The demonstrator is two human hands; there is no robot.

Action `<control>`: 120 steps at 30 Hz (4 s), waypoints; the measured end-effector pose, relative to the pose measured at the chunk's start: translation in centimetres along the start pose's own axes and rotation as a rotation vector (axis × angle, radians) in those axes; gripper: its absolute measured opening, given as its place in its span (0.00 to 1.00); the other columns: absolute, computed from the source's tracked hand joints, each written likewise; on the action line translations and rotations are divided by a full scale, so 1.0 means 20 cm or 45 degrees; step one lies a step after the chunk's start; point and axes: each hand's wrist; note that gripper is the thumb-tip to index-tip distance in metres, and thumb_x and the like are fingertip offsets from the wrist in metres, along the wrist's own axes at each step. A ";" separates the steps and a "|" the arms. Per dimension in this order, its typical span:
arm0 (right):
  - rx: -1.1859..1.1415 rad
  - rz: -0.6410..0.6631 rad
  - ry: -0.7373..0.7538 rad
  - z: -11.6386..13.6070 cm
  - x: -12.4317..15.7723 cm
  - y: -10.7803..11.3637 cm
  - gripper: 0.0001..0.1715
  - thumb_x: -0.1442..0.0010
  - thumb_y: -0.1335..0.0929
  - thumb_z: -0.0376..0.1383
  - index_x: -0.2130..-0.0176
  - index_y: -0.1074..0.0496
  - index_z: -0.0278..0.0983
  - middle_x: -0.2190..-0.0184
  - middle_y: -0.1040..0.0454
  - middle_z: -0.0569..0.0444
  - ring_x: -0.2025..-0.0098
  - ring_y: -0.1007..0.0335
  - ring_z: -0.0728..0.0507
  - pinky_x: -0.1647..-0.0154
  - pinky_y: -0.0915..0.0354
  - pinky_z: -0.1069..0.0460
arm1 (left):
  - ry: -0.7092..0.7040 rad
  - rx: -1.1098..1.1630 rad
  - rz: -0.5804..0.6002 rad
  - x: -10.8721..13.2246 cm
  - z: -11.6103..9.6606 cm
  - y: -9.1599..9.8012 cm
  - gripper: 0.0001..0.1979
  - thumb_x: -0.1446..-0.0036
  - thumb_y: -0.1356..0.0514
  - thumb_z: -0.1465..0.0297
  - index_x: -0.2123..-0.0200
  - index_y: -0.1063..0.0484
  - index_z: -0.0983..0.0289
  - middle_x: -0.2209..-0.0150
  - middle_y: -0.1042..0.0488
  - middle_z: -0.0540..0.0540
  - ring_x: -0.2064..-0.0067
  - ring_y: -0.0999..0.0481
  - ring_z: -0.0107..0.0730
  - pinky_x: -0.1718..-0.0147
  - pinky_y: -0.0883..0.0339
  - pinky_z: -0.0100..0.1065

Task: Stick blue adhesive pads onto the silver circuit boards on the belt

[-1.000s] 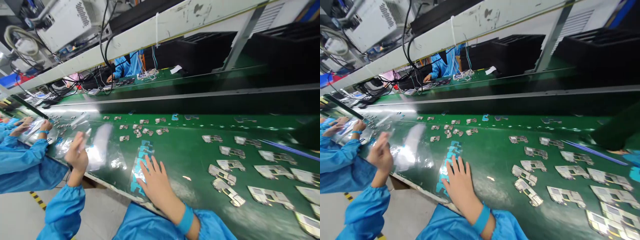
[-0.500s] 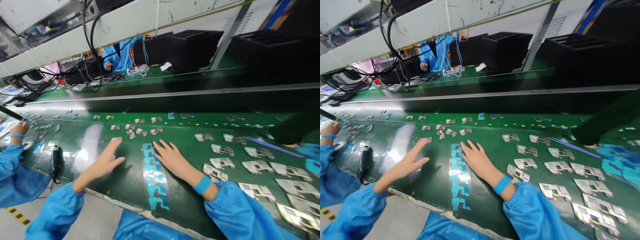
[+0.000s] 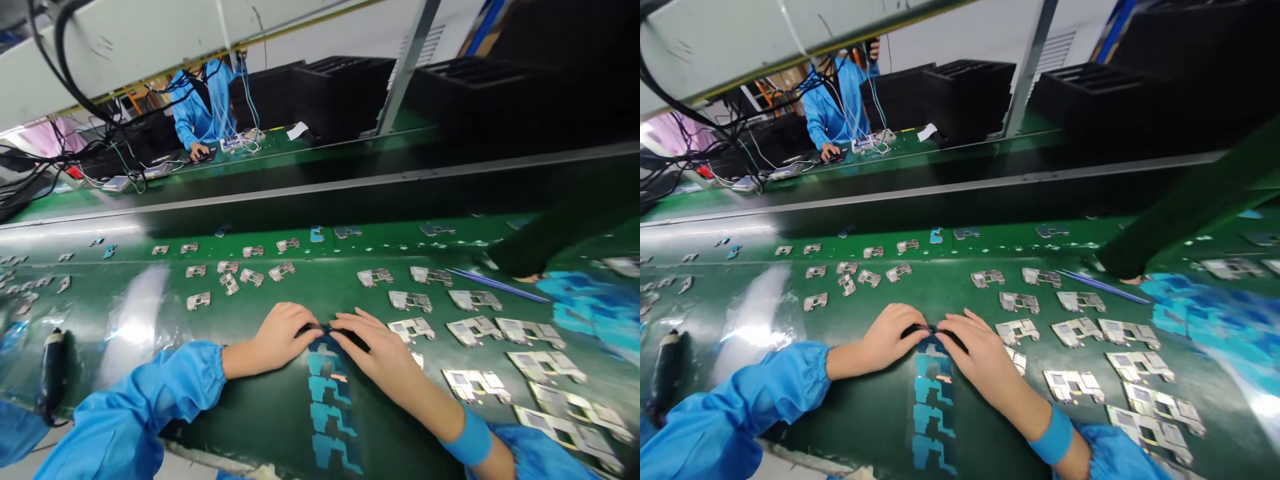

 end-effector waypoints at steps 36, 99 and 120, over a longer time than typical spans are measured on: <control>-0.970 -0.102 -1.089 -0.07 -0.04 0.27 0.21 0.54 0.21 0.52 0.77 0.22 0.38 0.71 0.18 0.44 0.75 0.24 0.42 0.77 0.29 0.51 | 0.408 1.051 -0.093 -0.10 -0.09 -0.20 0.23 0.45 0.31 0.66 0.46 0.26 0.63 0.60 0.16 0.58 0.66 0.17 0.34 0.68 0.22 0.32; -0.890 0.051 -1.104 -0.12 -0.01 0.24 0.10 0.49 0.26 0.44 0.74 0.20 0.41 0.77 0.21 0.52 0.76 0.27 0.46 0.77 0.33 0.54 | 0.354 1.173 -0.151 -0.15 -0.11 -0.17 0.19 0.50 0.27 0.78 0.55 0.24 0.62 0.67 0.15 0.51 0.70 0.16 0.26 0.70 0.21 0.20; -0.348 -0.191 -0.579 -0.09 0.00 0.27 0.05 0.35 0.31 0.40 0.59 0.28 0.41 0.75 0.29 0.57 0.68 0.26 0.42 0.66 0.27 0.48 | 0.356 0.328 -0.389 -0.72 0.11 0.03 0.21 0.44 0.30 0.66 0.49 0.28 0.65 0.58 0.19 0.58 0.58 0.19 0.36 0.56 0.25 0.37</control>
Point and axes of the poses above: each hand's wrist, its own x-axis away from the middle knuckle, its own y-axis out of the back of the hand, z = x × y
